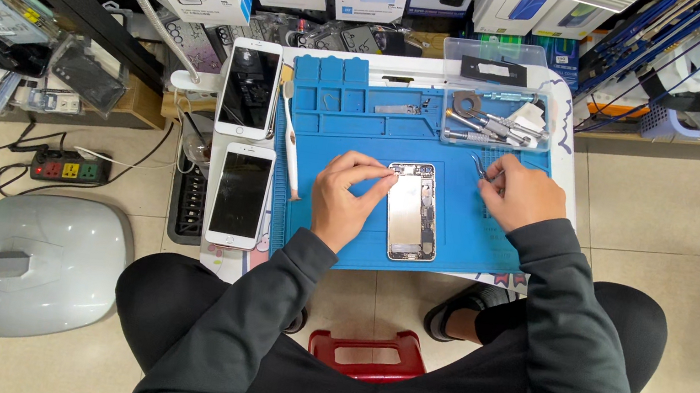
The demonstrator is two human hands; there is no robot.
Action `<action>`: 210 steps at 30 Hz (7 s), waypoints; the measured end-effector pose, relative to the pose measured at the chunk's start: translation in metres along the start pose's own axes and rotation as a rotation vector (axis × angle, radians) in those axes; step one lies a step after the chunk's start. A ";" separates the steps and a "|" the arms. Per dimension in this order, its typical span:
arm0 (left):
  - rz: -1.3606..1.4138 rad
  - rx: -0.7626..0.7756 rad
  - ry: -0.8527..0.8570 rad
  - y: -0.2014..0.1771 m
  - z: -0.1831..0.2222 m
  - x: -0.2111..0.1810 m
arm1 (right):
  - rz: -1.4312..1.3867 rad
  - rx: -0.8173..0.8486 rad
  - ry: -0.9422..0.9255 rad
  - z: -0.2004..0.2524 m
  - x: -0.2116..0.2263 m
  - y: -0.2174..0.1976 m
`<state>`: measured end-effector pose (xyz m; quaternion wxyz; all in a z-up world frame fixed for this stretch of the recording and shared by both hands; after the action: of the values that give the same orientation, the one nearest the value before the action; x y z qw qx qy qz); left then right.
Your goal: The person disassembles a white smartphone on a blue work mat, using a screwdriver to remove screws and tweezers to lift internal components. The person removes the battery and other parts, placing them on the mat.
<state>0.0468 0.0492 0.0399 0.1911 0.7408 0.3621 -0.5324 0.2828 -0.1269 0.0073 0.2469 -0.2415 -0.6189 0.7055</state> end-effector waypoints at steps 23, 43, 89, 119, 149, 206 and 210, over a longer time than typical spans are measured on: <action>0.197 -0.010 -0.177 0.014 0.009 0.021 | -1.067 -0.507 -0.255 0.022 0.060 -0.040; 0.208 -0.032 -0.049 0.011 0.006 0.004 | -0.920 -0.499 -0.441 0.046 0.096 -0.080; 0.175 -0.032 -0.030 0.013 0.009 0.009 | -0.906 -0.509 -0.467 0.045 0.098 -0.070; -0.894 0.394 -0.054 0.060 0.062 0.042 | -0.927 -0.360 -0.348 -0.028 0.150 0.012; -0.927 0.441 -0.103 0.066 0.066 0.059 | -0.869 -0.367 -0.456 -0.040 0.175 0.012; -1.176 0.371 0.093 0.059 0.044 0.049 | 0.136 -0.346 -0.245 -0.079 -0.062 0.007; -1.163 0.365 0.096 0.057 0.042 0.046 | 0.131 -0.326 -0.243 -0.087 -0.063 0.011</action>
<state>0.0698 -0.0017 -0.0242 -0.2775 0.4655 0.6184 -0.5691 0.3860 -0.1032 -0.0113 0.0818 -0.2312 -0.7331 0.6344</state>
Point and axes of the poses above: each hand's wrist, its own z-axis away from the middle knuckle, its own y-axis out of the palm, x = y × z, the point moved 8 cm from there along -z, towards the middle knuckle, and after that the axes turned 15 degrees about z, right-handed, at the moved point
